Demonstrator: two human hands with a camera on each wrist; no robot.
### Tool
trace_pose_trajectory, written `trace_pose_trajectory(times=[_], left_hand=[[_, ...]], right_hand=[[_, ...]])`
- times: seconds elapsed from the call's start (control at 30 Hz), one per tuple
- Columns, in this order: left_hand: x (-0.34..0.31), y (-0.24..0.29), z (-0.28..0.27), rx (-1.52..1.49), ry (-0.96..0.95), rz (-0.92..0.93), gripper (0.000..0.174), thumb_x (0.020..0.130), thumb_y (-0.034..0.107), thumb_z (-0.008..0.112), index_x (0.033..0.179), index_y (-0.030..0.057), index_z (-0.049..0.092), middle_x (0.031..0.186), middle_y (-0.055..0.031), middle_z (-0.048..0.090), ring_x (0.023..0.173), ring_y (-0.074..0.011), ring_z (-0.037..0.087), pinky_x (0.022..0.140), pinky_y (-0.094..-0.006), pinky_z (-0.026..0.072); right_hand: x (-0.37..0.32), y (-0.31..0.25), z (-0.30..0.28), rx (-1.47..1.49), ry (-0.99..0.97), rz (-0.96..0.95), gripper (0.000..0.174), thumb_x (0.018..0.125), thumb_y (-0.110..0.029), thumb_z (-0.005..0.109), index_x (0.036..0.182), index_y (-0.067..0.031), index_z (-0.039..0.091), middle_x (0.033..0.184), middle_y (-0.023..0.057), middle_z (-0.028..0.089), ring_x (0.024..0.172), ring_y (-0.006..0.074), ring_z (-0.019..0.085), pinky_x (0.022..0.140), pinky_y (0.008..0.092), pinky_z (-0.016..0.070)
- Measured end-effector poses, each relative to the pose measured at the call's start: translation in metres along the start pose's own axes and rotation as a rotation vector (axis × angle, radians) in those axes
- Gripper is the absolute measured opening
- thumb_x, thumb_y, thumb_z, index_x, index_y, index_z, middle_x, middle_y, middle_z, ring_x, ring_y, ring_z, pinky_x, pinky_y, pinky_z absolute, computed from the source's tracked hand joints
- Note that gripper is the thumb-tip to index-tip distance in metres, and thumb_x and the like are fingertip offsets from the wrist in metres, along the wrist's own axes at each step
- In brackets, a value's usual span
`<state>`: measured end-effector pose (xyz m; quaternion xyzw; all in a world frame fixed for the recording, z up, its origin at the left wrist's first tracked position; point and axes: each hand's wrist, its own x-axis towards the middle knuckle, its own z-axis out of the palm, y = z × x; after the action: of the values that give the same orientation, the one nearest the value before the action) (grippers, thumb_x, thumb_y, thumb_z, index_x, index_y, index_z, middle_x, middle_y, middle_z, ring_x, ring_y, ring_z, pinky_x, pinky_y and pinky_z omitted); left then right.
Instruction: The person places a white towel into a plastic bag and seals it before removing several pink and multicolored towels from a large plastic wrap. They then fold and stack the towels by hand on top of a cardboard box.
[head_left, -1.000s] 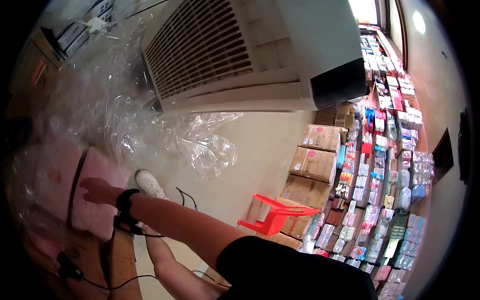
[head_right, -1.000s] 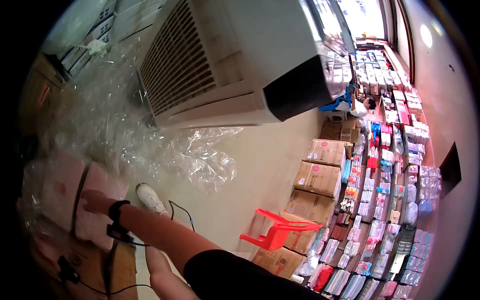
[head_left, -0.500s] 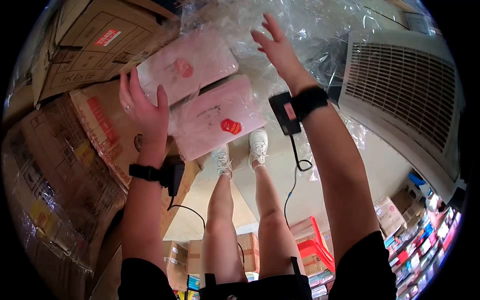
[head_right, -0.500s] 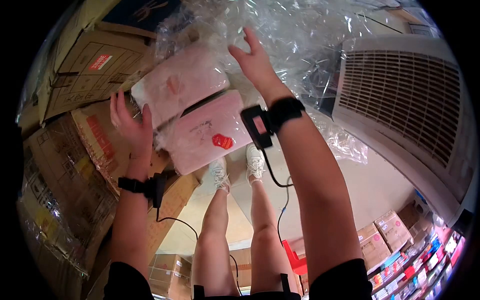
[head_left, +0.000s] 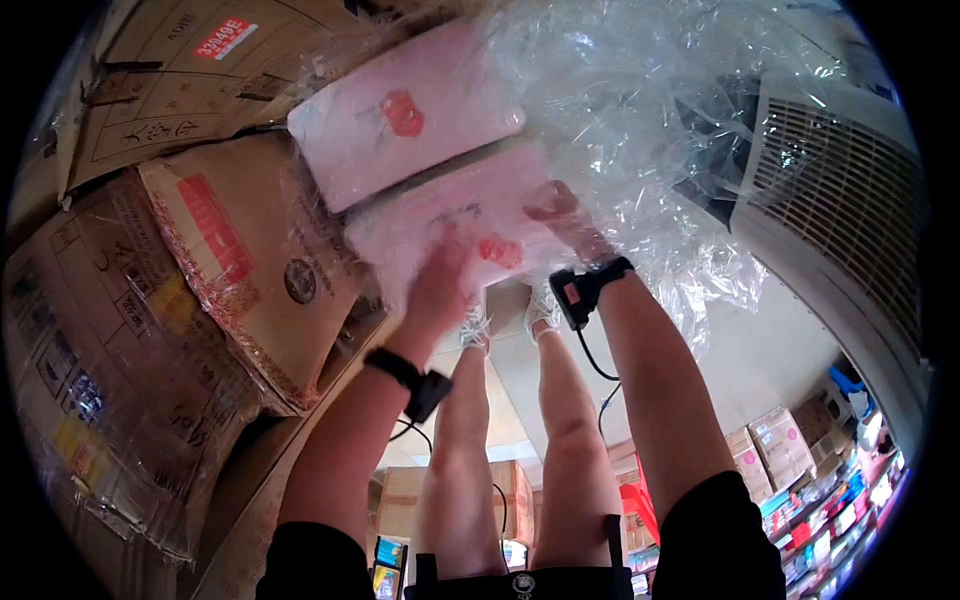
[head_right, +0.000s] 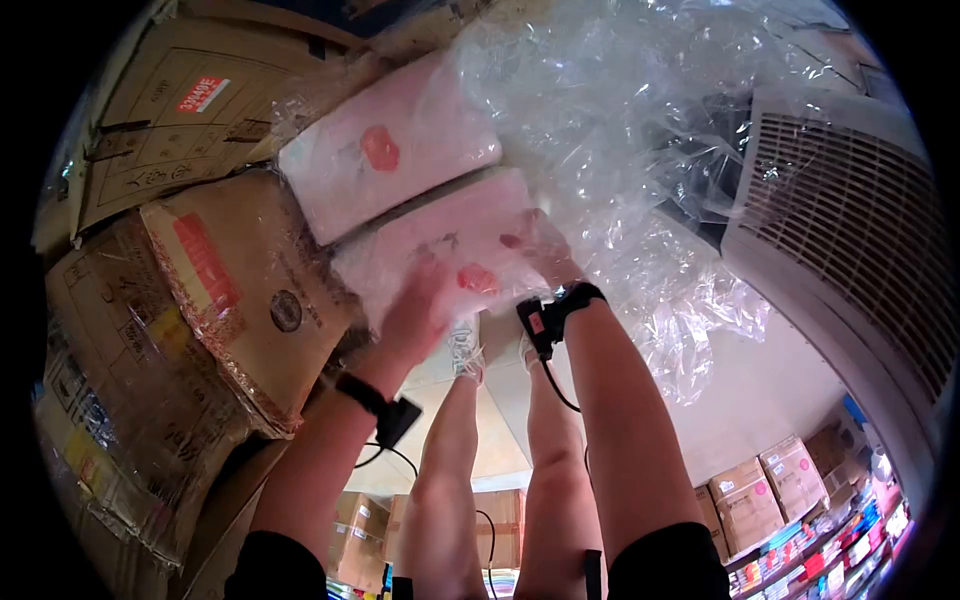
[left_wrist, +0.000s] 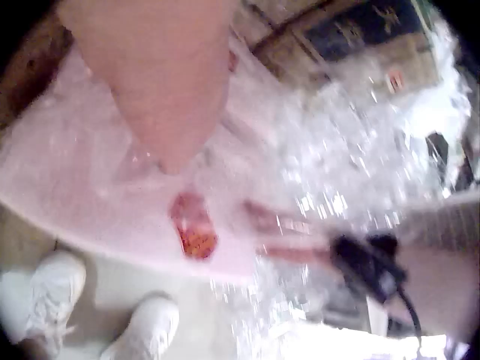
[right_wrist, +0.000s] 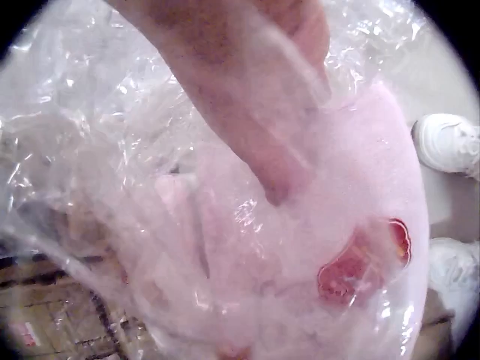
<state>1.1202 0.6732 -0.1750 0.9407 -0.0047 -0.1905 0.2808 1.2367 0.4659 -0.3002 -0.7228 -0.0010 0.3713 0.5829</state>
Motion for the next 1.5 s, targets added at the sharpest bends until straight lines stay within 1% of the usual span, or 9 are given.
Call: trace_pose_trajectory(times=[0.03,0.07,0.17,0.57,0.83,1.0,1.13,1.3,1.5], left_hand=[[0.012,-0.024,-0.005,0.171,0.195,-0.09,0.061,0.069,0.016,0.062,0.123,0.0049,0.036,0.131,-0.0198,0.031,0.114,-0.0351,0.04,0.091,-0.0384,0.0386],[0.023,-0.04,-0.017,0.098,0.268,-0.283,0.06,0.071,0.018,0.061,0.124,0.0037,0.036,0.132,-0.0219,0.028,0.115,-0.0359,0.038,0.092,-0.0393,0.0376],[0.034,-0.064,-0.061,0.091,0.244,-0.562,0.056,0.075,0.02,0.059,0.123,0.0004,0.037,0.13,-0.0276,0.027,0.117,-0.038,0.034,0.096,-0.04,0.0327],[-0.096,-0.003,-0.013,-0.297,0.528,-0.507,0.033,0.077,0.012,0.057,0.107,0.0026,0.048,0.116,-0.0174,0.046,0.106,-0.0335,0.042,0.091,-0.0413,0.0322],[-0.108,0.05,-0.021,-0.115,0.306,-0.528,0.05,0.069,0.02,0.067,0.113,0.0074,0.047,0.108,-0.0166,0.047,0.099,-0.0318,0.045,0.079,-0.0421,0.0384],[-0.057,0.031,-0.052,-0.272,0.45,-0.559,0.025,0.086,0.024,0.05,0.075,0.0023,0.058,0.049,-0.0064,0.047,0.049,-0.0245,0.051,0.05,-0.0343,0.0408],[-0.013,0.012,-0.086,-0.944,0.439,-0.575,0.019,0.087,0.019,0.049,0.092,0.0008,0.054,0.075,-0.0069,0.058,0.065,-0.0162,0.058,0.059,-0.0269,0.0438],[0.032,0.04,-0.116,-0.759,0.507,-0.318,0.049,0.083,0.017,0.056,0.126,0.0054,0.037,0.113,-0.0185,0.051,0.112,-0.025,0.045,0.084,-0.0304,0.04],[0.032,0.034,-0.127,-0.209,0.295,-0.194,0.049,0.083,0.025,0.053,0.125,0.0042,0.039,0.117,-0.0175,0.048,0.1,-0.0331,0.049,0.082,-0.0352,0.0399]], right_hand=[[0.002,0.011,-0.003,0.271,-0.045,0.118,0.049,0.076,-0.029,0.061,0.116,-0.0074,0.043,0.099,0.018,0.052,0.089,0.0367,0.054,0.074,0.0375,0.0465],[0.009,0.02,-0.009,-0.652,-0.179,-0.071,0.054,0.074,-0.033,0.064,0.116,-0.004,0.044,0.1,0.0167,0.053,0.088,0.0338,0.055,0.074,0.0342,0.047],[0.016,0.035,-0.009,-0.316,-0.17,0.099,0.062,0.07,-0.037,0.068,0.114,0.0007,0.046,0.104,0.0149,0.053,0.086,0.0334,0.055,0.077,0.0357,0.0463],[-0.059,-0.07,0.022,-0.057,0.026,0.4,0.07,0.057,-0.039,0.079,0.094,0.0094,0.045,0.09,0.0158,0.057,0.082,0.0197,0.057,0.071,0.0289,0.0464],[-0.071,-0.045,0.039,-0.002,-0.05,0.008,0.062,0.058,-0.04,0.077,0.107,-0.0112,0.052,0.095,0.0143,0.057,0.093,0.0267,0.055,0.082,0.0379,0.0445],[-0.074,-0.107,0.037,-0.2,-0.007,0.254,0.078,0.057,-0.039,0.076,0.116,-0.0001,0.043,0.114,0.0166,0.047,0.101,0.0273,0.05,0.088,0.0353,0.039],[-0.084,-0.137,0.046,-0.155,0.046,0.122,0.08,0.057,-0.037,0.076,0.114,0.0059,0.038,0.111,0.0175,0.048,0.1,0.0264,0.05,0.083,0.0341,0.0406],[-0.107,-0.154,0.058,-0.259,0.03,0.218,0.07,0.055,-0.033,0.075,0.104,0.0023,0.04,0.102,0.0169,0.048,0.097,0.0279,0.05,0.077,0.0346,0.042],[-0.185,-0.187,0.078,-0.394,0.251,-0.214,0.062,0.051,-0.018,0.075,0.102,-0.0044,0.042,0.102,0.0154,0.048,0.094,0.0333,0.049,0.077,0.0388,0.0416]])
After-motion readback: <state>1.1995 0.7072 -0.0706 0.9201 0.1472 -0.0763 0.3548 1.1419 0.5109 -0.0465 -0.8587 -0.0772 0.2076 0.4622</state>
